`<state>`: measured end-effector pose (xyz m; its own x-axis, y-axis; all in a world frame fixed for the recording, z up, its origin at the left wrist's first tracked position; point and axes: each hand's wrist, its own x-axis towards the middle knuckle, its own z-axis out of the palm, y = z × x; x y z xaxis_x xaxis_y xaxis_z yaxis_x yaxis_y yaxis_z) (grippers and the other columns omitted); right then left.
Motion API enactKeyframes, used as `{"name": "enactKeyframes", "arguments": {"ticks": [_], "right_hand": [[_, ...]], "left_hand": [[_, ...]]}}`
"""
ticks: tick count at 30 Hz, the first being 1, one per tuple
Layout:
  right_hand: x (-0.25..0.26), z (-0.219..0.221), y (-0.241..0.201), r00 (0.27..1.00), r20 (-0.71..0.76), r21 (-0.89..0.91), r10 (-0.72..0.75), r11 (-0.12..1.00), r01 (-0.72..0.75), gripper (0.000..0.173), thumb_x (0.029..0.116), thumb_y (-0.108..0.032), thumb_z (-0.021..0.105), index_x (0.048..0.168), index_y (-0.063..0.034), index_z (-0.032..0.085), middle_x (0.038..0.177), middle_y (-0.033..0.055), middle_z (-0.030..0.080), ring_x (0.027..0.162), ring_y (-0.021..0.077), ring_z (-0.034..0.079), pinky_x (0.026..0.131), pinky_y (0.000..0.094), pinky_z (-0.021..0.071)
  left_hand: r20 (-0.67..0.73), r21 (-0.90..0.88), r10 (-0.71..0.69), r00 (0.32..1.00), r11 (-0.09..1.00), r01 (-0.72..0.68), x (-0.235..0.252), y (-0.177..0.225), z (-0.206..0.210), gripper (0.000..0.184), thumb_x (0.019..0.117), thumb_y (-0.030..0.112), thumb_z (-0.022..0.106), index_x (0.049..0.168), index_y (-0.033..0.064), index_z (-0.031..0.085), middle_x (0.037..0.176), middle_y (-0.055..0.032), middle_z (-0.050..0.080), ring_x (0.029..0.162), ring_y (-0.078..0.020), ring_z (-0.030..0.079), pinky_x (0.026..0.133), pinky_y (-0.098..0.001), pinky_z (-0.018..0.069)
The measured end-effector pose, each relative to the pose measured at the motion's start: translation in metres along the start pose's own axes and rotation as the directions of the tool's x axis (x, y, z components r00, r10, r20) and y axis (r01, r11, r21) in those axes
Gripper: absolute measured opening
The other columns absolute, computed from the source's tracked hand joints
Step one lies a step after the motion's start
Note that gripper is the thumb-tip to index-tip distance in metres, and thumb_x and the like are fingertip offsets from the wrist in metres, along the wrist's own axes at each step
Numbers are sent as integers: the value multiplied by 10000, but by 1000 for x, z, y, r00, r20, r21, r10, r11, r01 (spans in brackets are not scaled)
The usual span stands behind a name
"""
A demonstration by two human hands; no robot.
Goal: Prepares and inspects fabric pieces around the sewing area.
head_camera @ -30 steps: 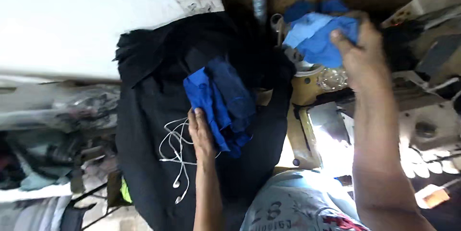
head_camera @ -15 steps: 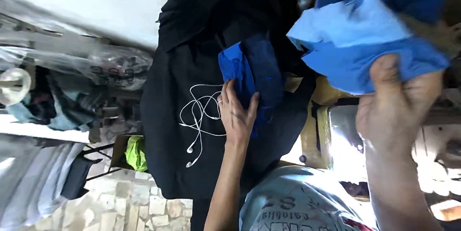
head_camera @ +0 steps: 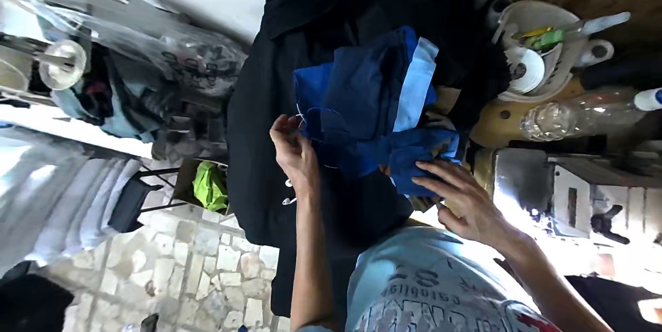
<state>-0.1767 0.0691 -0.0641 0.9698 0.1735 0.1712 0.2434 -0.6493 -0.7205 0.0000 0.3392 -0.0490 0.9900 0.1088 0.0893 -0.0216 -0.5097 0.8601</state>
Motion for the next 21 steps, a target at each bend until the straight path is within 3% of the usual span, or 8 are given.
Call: {"name": "enactKeyframes", "arguments": {"ticks": [2,5,8,11,14,16,18,21], "right_hand": [[2,-10,-1,999,-23,78,43,996,-41,432,985,-313,454,1279,-125,708,1401,90,634,1319,261,567,1108,487,424],[7,-16,-9,972,-154,125,176,980,-157,431,1030,-383,522,1216,-54,728,1256,98,707,1159,202,662,1000,436,519],[17,-6,-18,907,-279,30,315,947,-319,451,993,-349,638,1291,-11,658,1280,195,649,1080,287,668,901,467,564],[26,6,-23,880,-184,-6,439,894,-447,715,920,-387,729,1481,-17,488,1287,239,606,1125,391,614,956,598,489],[26,15,-30,920,-163,-16,356,931,-363,430,935,-260,689,1278,-3,647,1057,181,696,985,357,653,896,591,473],[22,17,-30,962,-155,-31,225,972,-233,244,925,-173,641,1091,-16,729,965,132,722,941,308,675,868,541,488],[15,17,-29,981,-126,5,150,989,-151,219,904,-130,616,1045,-30,750,939,114,735,918,275,686,872,485,506],[0,18,-24,963,-128,170,236,962,-213,249,922,-116,594,1108,-14,726,1014,126,736,964,224,691,884,413,540]], "left_hand": [[-48,80,169,984,983,-165,-3,9,-3,423,1035,68,465,1441,-51,447,1445,-206,538,1252,-221,601,1018,-353,515],[-33,79,387,922,920,-383,-16,32,-1,290,1031,20,457,1270,-76,592,1323,-190,622,1216,-196,624,1006,-319,527],[71,16,486,871,873,-488,-31,50,15,225,1015,-5,486,1172,-71,634,1257,-177,655,1158,-185,653,961,-314,550],[203,34,448,870,885,-464,-37,52,35,304,1028,115,569,1282,-52,583,1319,-201,612,1171,-234,640,980,-354,547],[273,243,355,894,874,-421,-27,47,62,621,940,390,708,1368,-36,563,1351,-255,603,1198,-403,605,985,-529,487],[280,351,322,904,843,-409,-17,47,74,634,906,406,720,1350,-28,590,1306,-272,616,1161,-460,604,927,-589,486],[347,329,269,899,862,-385,-4,52,70,501,951,319,685,1325,-11,629,1262,-251,643,1125,-426,639,921,-570,512],[419,110,204,885,956,-272,20,42,48,311,1000,228,646,1202,-2,697,1099,-167,726,1004,-250,701,920,-454,542]]}}
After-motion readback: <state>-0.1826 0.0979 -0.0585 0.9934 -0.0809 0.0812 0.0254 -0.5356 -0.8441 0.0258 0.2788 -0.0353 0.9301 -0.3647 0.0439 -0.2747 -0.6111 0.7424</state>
